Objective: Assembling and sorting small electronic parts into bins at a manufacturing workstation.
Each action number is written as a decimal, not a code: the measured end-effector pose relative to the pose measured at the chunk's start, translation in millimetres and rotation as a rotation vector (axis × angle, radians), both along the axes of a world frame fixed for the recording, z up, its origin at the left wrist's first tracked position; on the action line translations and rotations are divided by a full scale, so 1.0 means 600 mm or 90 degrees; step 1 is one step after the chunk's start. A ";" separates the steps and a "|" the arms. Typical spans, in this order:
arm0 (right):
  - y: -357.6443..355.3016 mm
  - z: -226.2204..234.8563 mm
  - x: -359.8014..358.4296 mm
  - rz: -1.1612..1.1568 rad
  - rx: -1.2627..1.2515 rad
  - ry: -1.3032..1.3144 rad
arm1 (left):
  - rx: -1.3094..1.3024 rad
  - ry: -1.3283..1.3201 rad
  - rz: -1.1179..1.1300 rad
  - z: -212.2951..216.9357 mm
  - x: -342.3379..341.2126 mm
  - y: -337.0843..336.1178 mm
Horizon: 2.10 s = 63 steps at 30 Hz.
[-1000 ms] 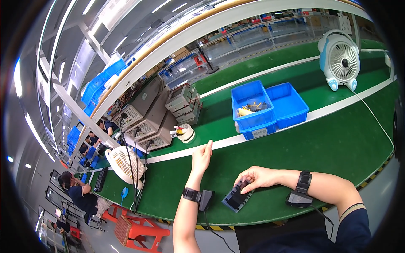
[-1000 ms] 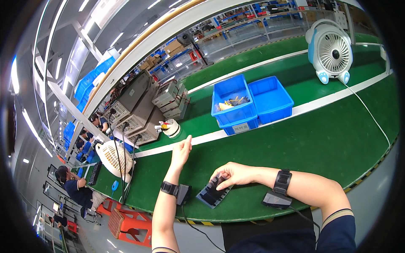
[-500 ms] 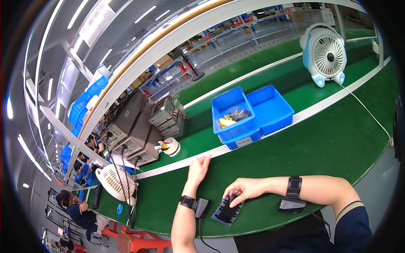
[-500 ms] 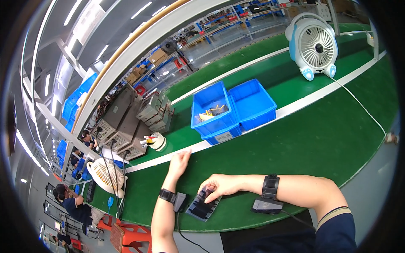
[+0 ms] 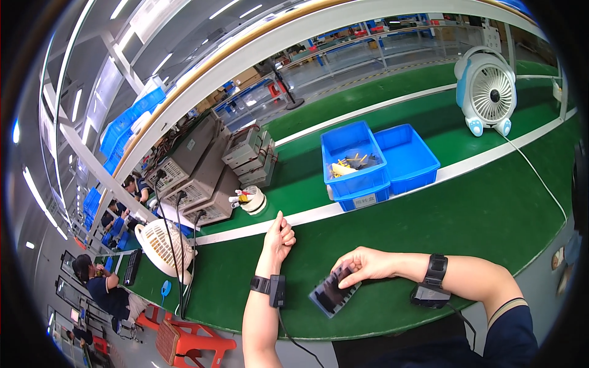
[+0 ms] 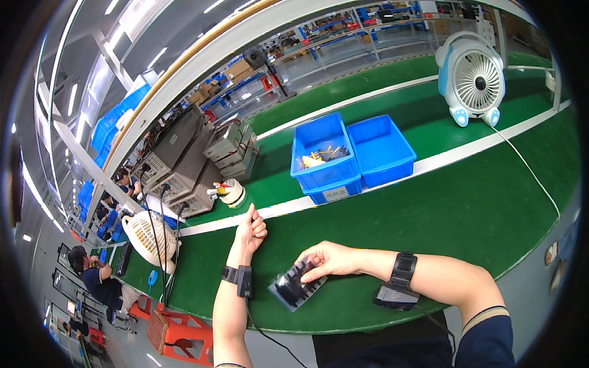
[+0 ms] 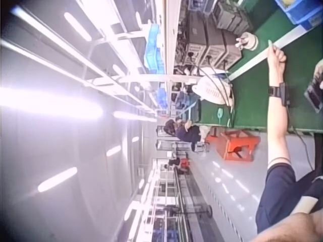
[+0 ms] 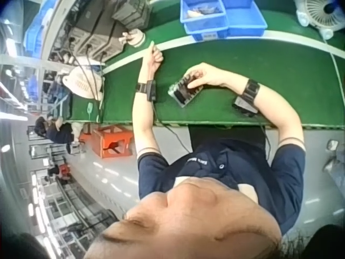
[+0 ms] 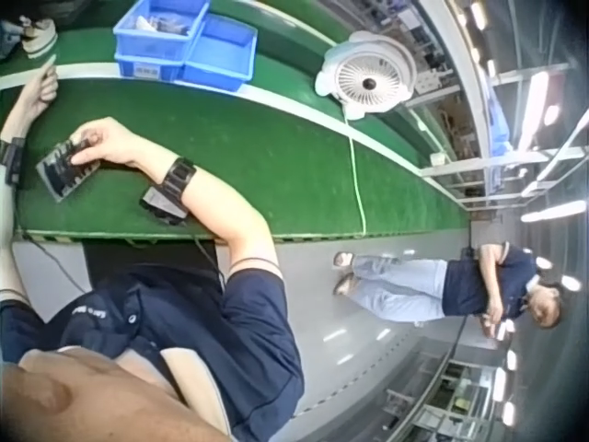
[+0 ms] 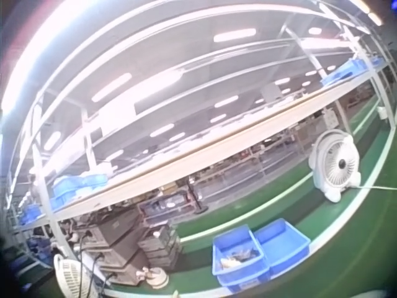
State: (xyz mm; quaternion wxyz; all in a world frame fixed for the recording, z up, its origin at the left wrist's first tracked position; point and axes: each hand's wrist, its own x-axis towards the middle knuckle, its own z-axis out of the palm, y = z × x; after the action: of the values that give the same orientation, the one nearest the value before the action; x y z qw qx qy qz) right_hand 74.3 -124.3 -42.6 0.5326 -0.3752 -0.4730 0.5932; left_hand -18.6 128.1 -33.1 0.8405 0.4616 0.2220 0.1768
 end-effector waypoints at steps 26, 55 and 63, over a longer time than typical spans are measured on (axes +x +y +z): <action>-0.003 -0.006 0.030 -0.517 0.045 0.086 | 0.187 0.119 -0.237 0.038 -0.001 -0.079; -0.005 0.027 0.024 -0.654 0.238 -0.479 | 0.791 0.189 -0.264 0.040 0.007 -0.117; 0.007 0.051 -0.007 -0.591 0.267 -0.648 | 0.981 0.048 -0.275 0.034 -0.012 -0.095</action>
State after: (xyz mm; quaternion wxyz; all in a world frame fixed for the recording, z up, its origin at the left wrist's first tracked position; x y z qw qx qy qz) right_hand 69.9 -120.3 -12.2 0.5040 -0.6573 -0.5584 -0.0463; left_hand -25.9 71.2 -12.7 0.2926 0.9508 -0.0286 0.0980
